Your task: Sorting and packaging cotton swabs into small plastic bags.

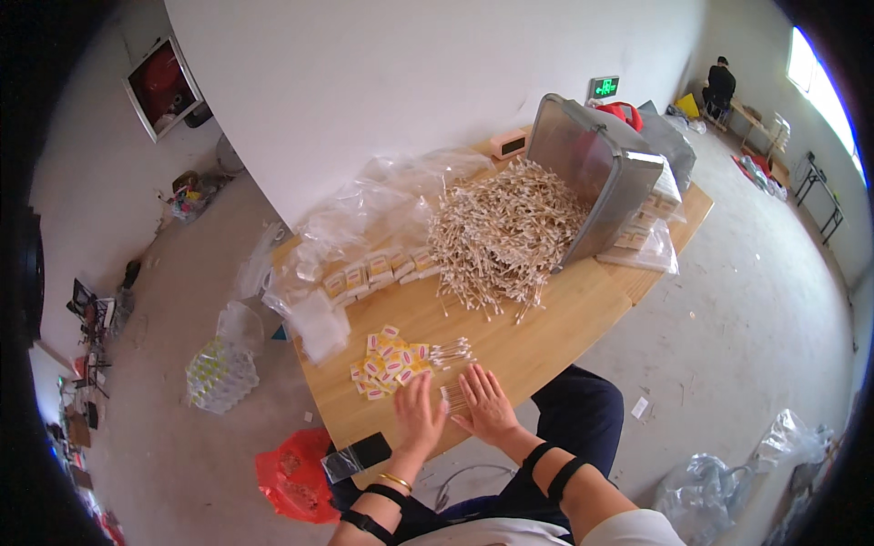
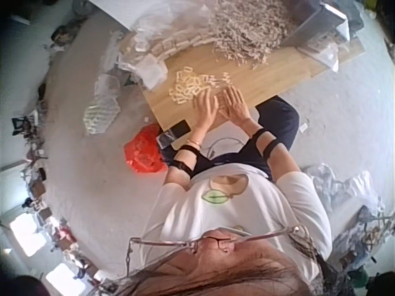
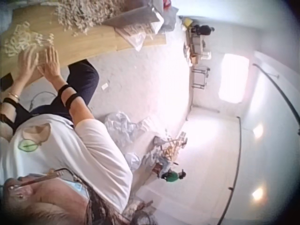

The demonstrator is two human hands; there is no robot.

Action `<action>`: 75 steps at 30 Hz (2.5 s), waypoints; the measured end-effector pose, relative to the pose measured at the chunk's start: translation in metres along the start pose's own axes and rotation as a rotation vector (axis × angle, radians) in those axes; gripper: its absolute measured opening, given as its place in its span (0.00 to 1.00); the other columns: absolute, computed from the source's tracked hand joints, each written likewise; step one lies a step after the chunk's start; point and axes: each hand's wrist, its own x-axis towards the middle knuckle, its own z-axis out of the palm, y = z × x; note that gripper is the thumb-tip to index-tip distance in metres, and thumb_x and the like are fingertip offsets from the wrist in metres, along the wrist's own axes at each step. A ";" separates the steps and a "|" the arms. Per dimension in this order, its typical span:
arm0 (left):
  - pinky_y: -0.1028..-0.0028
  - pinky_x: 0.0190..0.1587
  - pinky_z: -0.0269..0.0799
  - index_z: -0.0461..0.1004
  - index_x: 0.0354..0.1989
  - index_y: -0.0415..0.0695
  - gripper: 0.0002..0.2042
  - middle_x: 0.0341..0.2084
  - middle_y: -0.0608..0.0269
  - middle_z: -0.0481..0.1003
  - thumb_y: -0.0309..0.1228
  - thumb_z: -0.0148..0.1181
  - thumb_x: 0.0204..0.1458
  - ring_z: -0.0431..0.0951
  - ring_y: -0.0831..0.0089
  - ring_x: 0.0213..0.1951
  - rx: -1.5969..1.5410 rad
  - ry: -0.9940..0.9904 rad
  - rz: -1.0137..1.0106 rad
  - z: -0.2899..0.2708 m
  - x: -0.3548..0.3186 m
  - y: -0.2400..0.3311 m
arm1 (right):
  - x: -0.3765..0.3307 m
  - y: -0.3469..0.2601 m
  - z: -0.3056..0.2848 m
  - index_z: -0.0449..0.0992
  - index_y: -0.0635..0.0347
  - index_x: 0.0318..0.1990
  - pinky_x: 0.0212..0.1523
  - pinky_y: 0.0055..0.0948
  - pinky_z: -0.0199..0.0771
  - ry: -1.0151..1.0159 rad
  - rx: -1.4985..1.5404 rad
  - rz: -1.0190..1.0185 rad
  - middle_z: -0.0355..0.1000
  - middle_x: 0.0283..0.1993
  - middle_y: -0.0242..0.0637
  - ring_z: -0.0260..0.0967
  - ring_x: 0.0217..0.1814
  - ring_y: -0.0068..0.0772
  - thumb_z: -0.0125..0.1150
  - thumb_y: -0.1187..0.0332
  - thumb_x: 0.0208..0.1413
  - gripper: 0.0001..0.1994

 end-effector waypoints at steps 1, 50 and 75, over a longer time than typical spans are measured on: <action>0.46 0.70 0.47 0.64 0.64 0.43 0.31 0.62 0.50 0.65 0.46 0.62 0.55 0.60 0.52 0.68 0.037 0.023 -0.154 -0.007 0.006 -0.013 | 0.000 -0.001 -0.002 0.51 0.67 0.73 0.79 0.47 0.36 0.008 -0.003 0.000 0.45 0.78 0.55 0.37 0.82 0.51 0.52 0.42 0.61 0.43; 0.74 0.35 0.75 0.74 0.44 0.41 0.13 0.29 0.61 0.79 0.23 0.68 0.50 0.79 0.74 0.30 -0.569 -0.034 -0.574 0.021 0.029 -0.016 | -0.001 0.001 -0.002 0.51 0.63 0.74 0.80 0.44 0.32 -0.009 0.032 0.039 0.44 0.79 0.48 0.36 0.83 0.46 0.47 0.36 0.60 0.45; 0.66 0.34 0.75 0.76 0.36 0.44 0.09 0.26 0.62 0.77 0.32 0.68 0.51 0.78 0.67 0.29 -0.034 0.152 -0.645 -0.102 -0.115 -0.085 | 0.002 0.000 0.000 0.55 0.61 0.73 0.80 0.48 0.31 0.006 0.016 0.021 0.44 0.79 0.52 0.35 0.83 0.50 0.51 0.39 0.60 0.43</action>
